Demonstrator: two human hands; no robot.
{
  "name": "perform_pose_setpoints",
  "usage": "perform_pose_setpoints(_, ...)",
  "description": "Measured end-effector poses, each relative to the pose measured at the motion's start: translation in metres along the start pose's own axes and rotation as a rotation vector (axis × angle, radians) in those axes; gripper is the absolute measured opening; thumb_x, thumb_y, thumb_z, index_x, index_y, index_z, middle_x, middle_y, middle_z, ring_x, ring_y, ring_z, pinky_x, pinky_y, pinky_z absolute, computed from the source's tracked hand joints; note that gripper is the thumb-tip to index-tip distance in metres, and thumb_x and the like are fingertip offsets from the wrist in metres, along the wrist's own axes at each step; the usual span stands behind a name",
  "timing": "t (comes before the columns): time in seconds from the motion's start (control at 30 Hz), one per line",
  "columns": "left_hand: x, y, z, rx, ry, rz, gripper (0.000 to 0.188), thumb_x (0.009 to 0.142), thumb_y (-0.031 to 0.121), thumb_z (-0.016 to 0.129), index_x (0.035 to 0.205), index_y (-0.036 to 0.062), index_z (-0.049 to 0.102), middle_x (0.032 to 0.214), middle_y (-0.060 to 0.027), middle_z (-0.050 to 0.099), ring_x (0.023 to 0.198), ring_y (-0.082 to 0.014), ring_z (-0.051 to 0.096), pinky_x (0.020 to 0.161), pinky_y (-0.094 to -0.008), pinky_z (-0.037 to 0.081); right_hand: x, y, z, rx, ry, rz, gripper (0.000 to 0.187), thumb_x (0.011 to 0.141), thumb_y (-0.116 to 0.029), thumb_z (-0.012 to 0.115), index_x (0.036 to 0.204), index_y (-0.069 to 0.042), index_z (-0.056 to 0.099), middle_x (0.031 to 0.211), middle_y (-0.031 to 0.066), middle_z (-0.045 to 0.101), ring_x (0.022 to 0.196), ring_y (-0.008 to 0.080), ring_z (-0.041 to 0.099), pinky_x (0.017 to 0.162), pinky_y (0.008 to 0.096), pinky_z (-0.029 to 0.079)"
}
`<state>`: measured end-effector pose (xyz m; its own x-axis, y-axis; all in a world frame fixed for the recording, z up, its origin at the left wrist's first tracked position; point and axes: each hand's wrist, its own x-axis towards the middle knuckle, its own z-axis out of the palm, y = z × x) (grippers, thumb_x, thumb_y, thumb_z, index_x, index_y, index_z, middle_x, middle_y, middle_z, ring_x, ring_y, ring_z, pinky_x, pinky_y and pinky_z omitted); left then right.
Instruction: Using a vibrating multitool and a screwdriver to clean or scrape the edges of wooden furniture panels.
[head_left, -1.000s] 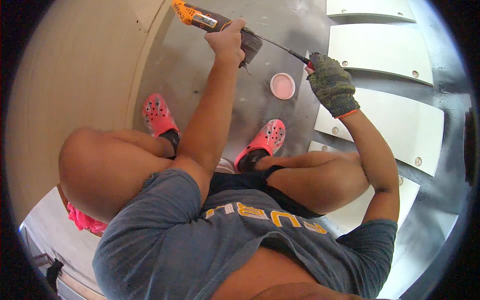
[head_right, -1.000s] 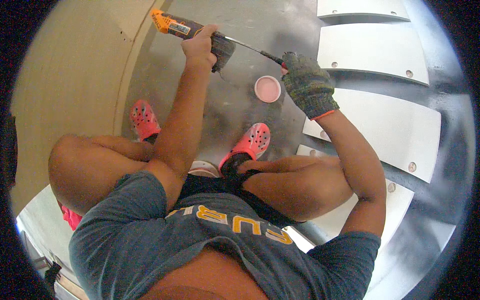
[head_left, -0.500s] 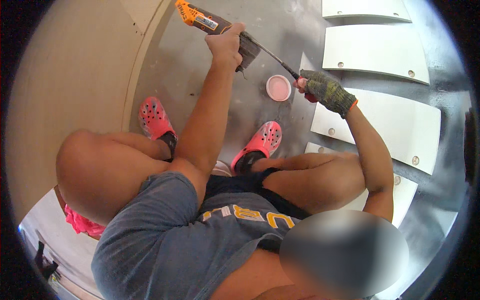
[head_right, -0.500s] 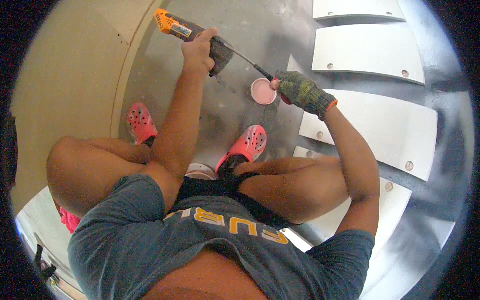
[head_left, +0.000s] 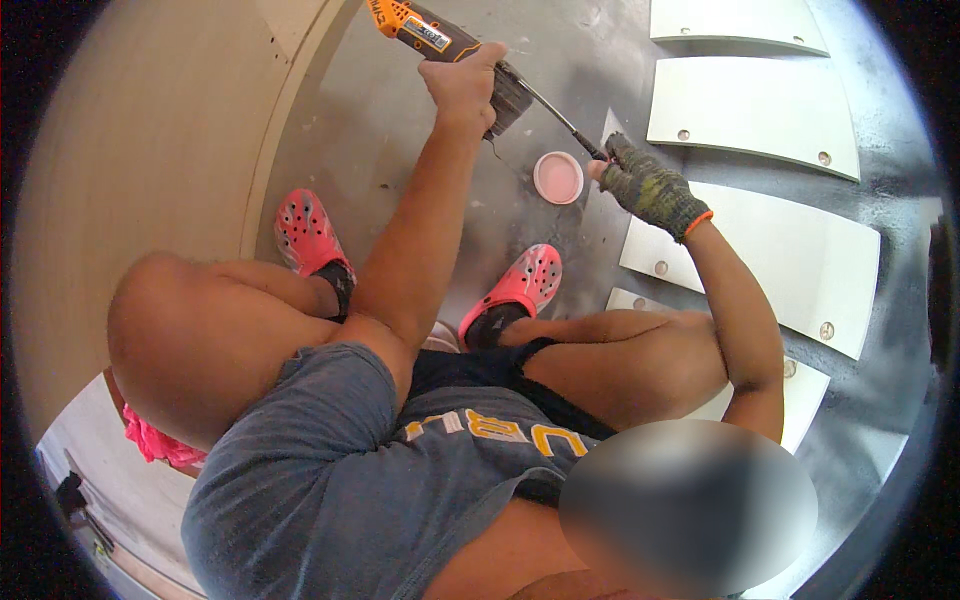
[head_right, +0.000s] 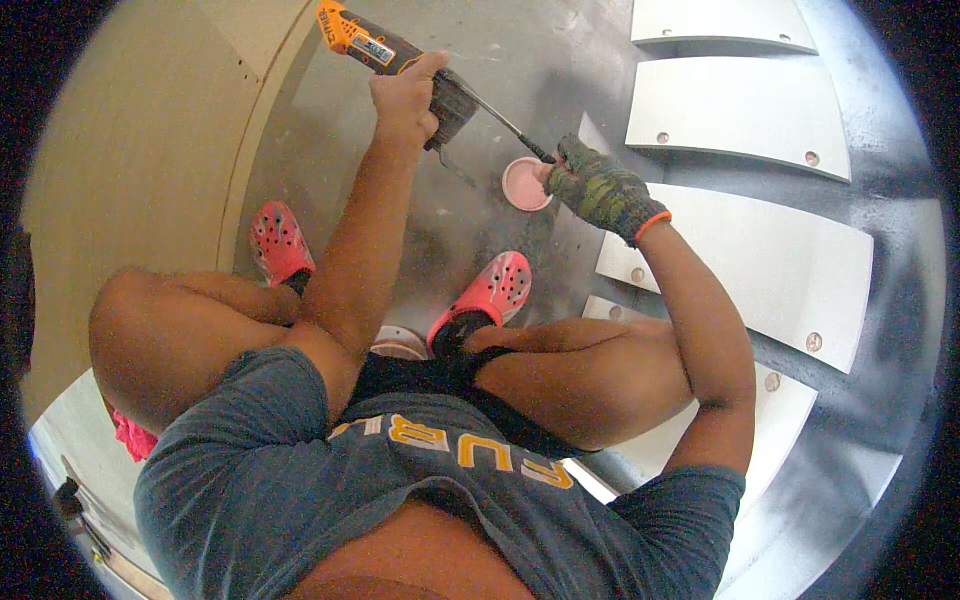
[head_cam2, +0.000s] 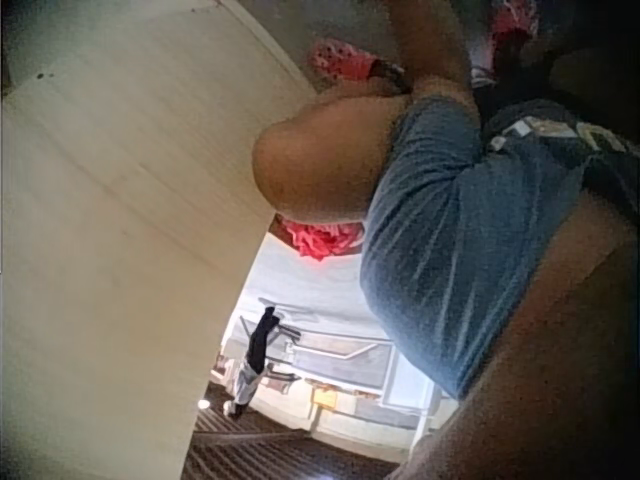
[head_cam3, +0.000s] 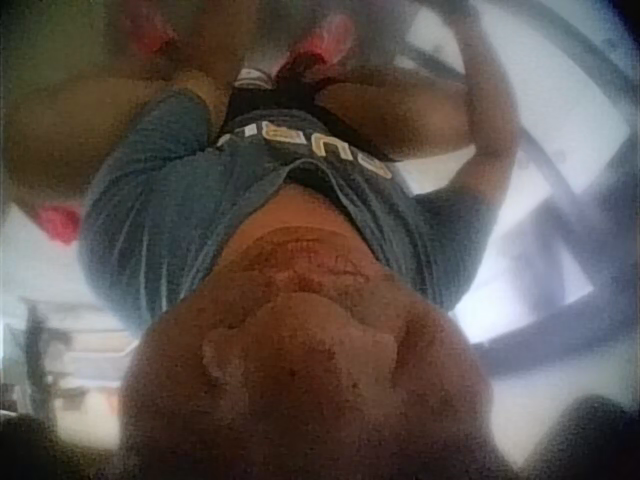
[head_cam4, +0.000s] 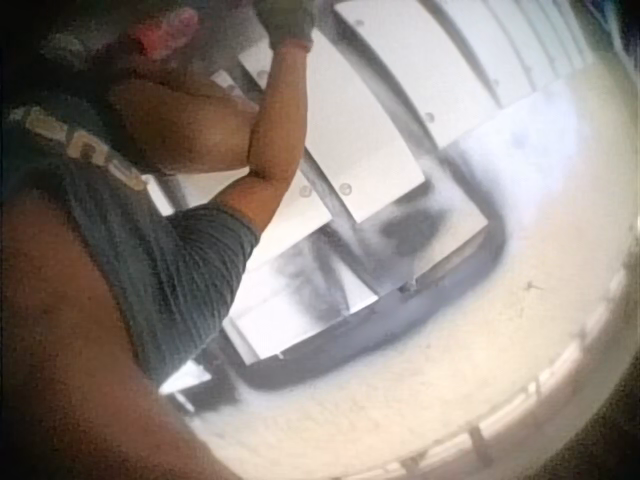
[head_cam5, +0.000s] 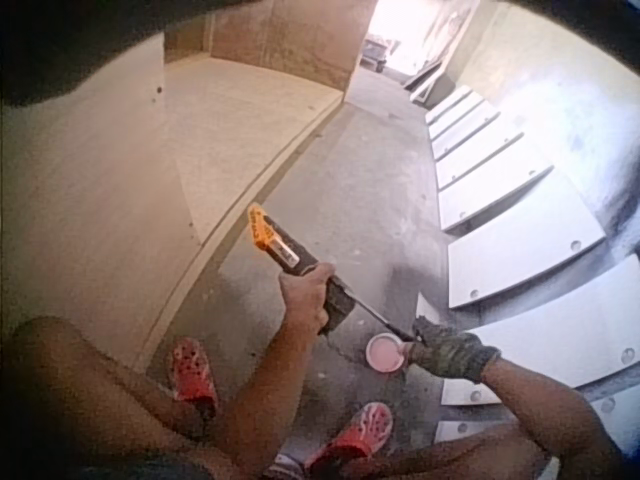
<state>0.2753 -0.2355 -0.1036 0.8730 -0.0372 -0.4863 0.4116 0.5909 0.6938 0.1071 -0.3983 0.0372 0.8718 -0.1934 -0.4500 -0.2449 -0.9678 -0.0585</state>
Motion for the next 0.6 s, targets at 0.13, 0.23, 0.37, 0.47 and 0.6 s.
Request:
perform_pose_setpoints(0.13,0.0,0.0,-0.004,-0.034,0.02,0.001,0.072,0.059,0.008,0.084,0.111,-0.0029,0.035,0.094,-0.0106,0.053,0.076,-0.017,0.056,0.068,-0.0338,0.052,0.01,0.017,-0.002,0.403,-0.279,-0.088,0.044,0.093,-0.046,0.055,0.104,-0.004,0.061,0.085,0.0163,0.062,0.072,0.0228,0.06,0.07,0.038,0.048)
perform_pose_setpoints(0.23,-0.008,0.005,-0.002,0.02,0.032,-0.013,0.07,0.059,0.008,0.084,0.109,-0.0027,0.036,0.093,-0.0102,0.053,0.075,-0.017,0.056,0.065,-0.0333,0.052,0.009,0.019,-0.002,0.411,-0.305,-0.007,0.044,0.093,-0.047,0.055,0.104,-0.005,0.062,0.082,0.0135,0.061,0.069,0.0185,0.059,0.068,0.0362,0.048)
perform_pose_setpoints(0.37,-0.003,0.008,-0.005,-0.001,0.002,-0.022,0.067,0.06,0.007,0.083,0.108,-0.003,0.037,0.093,-0.0107,0.053,0.075,-0.0174,0.056,0.065,-0.0333,0.052,0.0,0.001,0.005,0.378,-0.022,0.119,0.046,0.092,-0.051,0.056,0.096,-0.005,0.059,0.074,0.0095,0.058,0.061,0.0173,0.055,0.059,0.0338,0.047)
perform_pose_setpoints(0.47,0.005,0.005,-0.008,-0.017,0.038,-0.009,0.067,0.06,0.006,0.083,0.109,-0.0039,0.037,0.094,-0.0115,0.054,0.076,-0.0177,0.057,0.066,-0.0335,0.052,0.013,0.003,0.006,0.183,-0.069,0.027,0.053,0.09,-0.055,0.057,0.098,-0.003,0.058,0.074,0.0089,0.06,0.058,0.0175,0.056,0.053,0.0331,0.047)
perform_pose_setpoints(0.6,0.007,0.001,-0.001,-0.045,0.165,0.06,0.028,0.065,0.001,0.082,0.081,0.0074,0.06,0.073,-0.0017,0.059,0.057,-0.0172,0.056,0.053,-0.0368,0.049,0.007,0.013,-0.004,0.804,-0.3,0.15,0.043,0.089,-0.049,0.063,0.097,-0.007,0.059,0.075,0.0052,0.055,0.062,0.0099,0.056,0.052,0.0266,0.045)
